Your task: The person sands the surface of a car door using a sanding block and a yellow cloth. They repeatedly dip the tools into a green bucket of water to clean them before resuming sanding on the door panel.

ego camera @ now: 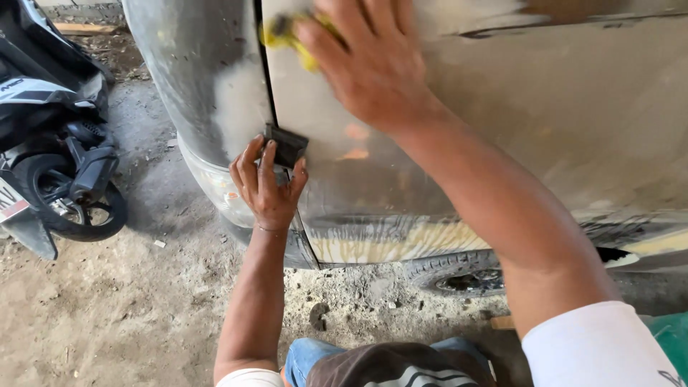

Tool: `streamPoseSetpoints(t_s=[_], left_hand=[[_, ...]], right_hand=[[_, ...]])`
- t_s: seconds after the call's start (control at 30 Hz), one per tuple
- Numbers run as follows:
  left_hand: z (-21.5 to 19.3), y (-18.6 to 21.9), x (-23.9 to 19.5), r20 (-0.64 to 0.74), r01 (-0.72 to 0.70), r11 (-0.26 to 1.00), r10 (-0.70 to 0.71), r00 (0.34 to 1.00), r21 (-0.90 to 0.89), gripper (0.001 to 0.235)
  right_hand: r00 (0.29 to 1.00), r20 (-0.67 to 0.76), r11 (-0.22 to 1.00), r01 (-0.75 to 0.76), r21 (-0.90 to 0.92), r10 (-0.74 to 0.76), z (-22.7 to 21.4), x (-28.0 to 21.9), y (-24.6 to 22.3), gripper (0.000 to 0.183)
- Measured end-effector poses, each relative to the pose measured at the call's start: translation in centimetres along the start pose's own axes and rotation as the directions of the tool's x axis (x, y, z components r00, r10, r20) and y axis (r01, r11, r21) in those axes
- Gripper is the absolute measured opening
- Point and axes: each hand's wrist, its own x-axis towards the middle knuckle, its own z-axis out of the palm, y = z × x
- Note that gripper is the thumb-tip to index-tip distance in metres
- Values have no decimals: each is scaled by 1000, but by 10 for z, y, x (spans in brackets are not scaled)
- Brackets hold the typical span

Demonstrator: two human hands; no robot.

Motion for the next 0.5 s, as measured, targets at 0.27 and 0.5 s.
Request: streamPoseSetpoints(t_s=[0.27,0.5], left_hand=[[-10,-24,-28,-159,364,885,-420,894,-292,47],[-15,0,-8,-85,256,915,-296,952,-311,52]], right_hand=[[936,306,985,168,44,-174,61,-100,-115,37],[834,352,892,318,322,-425,74,-262,-155,12]])
